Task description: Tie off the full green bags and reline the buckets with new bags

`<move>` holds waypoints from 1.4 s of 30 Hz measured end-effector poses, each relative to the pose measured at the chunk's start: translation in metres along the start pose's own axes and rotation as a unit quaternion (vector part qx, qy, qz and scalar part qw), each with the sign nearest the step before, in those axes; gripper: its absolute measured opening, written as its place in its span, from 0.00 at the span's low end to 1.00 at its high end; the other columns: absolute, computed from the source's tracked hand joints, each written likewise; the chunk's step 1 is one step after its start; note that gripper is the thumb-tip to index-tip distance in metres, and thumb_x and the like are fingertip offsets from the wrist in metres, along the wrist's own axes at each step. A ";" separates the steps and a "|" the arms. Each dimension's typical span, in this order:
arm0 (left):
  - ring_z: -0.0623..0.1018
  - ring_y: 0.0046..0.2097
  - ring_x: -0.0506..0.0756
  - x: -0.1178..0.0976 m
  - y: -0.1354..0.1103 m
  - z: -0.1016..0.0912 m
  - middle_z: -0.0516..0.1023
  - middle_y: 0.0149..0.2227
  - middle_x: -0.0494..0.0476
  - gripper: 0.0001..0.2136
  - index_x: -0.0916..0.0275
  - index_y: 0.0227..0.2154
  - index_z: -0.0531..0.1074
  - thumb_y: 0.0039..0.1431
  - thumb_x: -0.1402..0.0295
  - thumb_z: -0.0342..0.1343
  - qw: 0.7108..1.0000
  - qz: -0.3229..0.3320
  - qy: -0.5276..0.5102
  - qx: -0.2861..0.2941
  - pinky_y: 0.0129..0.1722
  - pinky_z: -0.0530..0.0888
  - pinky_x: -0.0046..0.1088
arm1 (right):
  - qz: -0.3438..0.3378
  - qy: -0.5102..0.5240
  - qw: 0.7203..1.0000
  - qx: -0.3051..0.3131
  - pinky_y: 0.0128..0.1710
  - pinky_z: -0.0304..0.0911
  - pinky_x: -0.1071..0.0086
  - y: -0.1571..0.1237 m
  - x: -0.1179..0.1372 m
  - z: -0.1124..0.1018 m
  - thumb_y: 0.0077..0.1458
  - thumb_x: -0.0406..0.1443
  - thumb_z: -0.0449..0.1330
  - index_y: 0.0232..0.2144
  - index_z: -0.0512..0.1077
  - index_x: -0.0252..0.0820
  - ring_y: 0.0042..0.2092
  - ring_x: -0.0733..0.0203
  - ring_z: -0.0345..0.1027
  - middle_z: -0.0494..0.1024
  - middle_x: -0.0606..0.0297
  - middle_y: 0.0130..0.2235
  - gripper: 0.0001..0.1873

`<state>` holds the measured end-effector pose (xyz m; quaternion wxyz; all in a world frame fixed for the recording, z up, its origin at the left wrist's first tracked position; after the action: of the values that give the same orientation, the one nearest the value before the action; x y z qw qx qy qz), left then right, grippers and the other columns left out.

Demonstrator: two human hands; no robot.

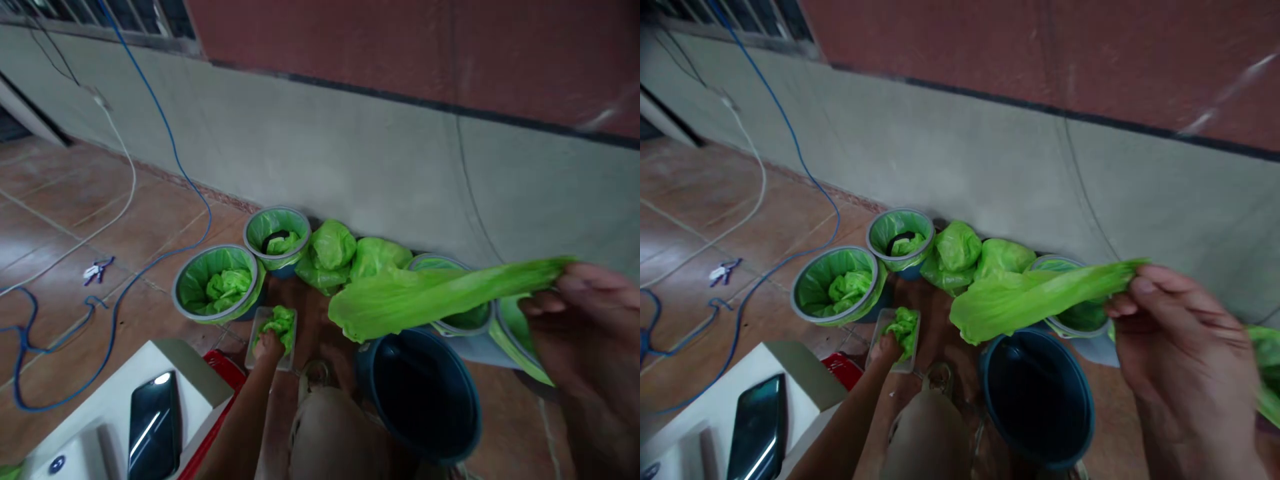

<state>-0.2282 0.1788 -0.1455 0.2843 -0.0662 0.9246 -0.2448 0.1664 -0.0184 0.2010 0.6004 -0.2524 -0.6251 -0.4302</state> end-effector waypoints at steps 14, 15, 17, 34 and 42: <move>0.78 0.48 0.58 -0.338 -0.347 -0.107 0.81 0.47 0.58 0.18 0.62 0.51 0.75 0.59 0.63 0.57 0.752 0.619 -0.124 0.187 0.53 0.72 0.36 | -0.082 -0.067 0.989 0.102 0.25 0.64 0.74 -0.083 0.142 -0.031 0.47 0.41 0.70 0.39 0.79 0.41 0.27 0.66 0.69 0.79 0.67 0.28 0.16; 0.79 0.44 0.57 -0.338 -0.353 -0.103 0.82 0.42 0.56 0.14 0.62 0.46 0.77 0.59 0.64 0.56 0.754 0.620 -0.102 0.191 0.50 0.74 0.35 | -0.091 -0.056 0.991 0.085 0.26 0.65 0.74 -0.086 0.155 -0.046 0.47 0.41 0.70 0.39 0.79 0.42 0.27 0.66 0.70 0.79 0.67 0.28 0.16; 0.80 0.40 0.56 -0.333 -0.358 -0.096 0.82 0.36 0.55 0.11 0.62 0.39 0.80 0.59 0.66 0.55 0.759 0.620 -0.062 0.186 0.48 0.75 0.34 | -0.103 -0.036 0.993 0.048 0.27 0.66 0.73 -0.092 0.175 -0.082 0.45 0.40 0.70 0.38 0.79 0.42 0.28 0.66 0.71 0.79 0.67 0.28 0.16; 0.78 0.50 0.57 -0.269 -0.438 -0.017 0.81 0.48 0.55 0.15 0.60 0.45 0.78 0.55 0.64 0.59 0.734 0.603 -0.108 0.293 0.55 0.71 0.36 | -0.056 0.119 0.989 -0.066 0.35 0.68 0.69 -0.156 0.179 -0.225 0.42 0.44 0.70 0.40 0.78 0.44 0.31 0.66 0.70 0.78 0.68 0.31 0.20; 0.77 0.32 0.51 -0.277 -0.383 -0.048 0.80 0.28 0.51 0.08 0.62 0.27 0.76 0.45 0.64 0.59 0.791 0.418 -0.373 0.245 0.37 0.74 0.25 | -0.046 0.010 0.990 -0.135 0.28 0.62 0.72 -0.155 0.146 -0.261 0.37 0.48 0.73 0.33 0.78 0.41 0.28 0.66 0.66 0.77 0.67 0.28 0.22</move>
<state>-0.0317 -0.0622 0.2133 0.6886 0.3128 0.5927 -0.2769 0.1542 -0.3450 0.2826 0.5466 -0.2977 -0.5666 -0.5400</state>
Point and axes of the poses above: each hand's wrist, its own y-axis towards the middle knuckle, its own z-axis out of the palm, x = y × z, the point moved 7 cm from there along y, towards the middle knuckle
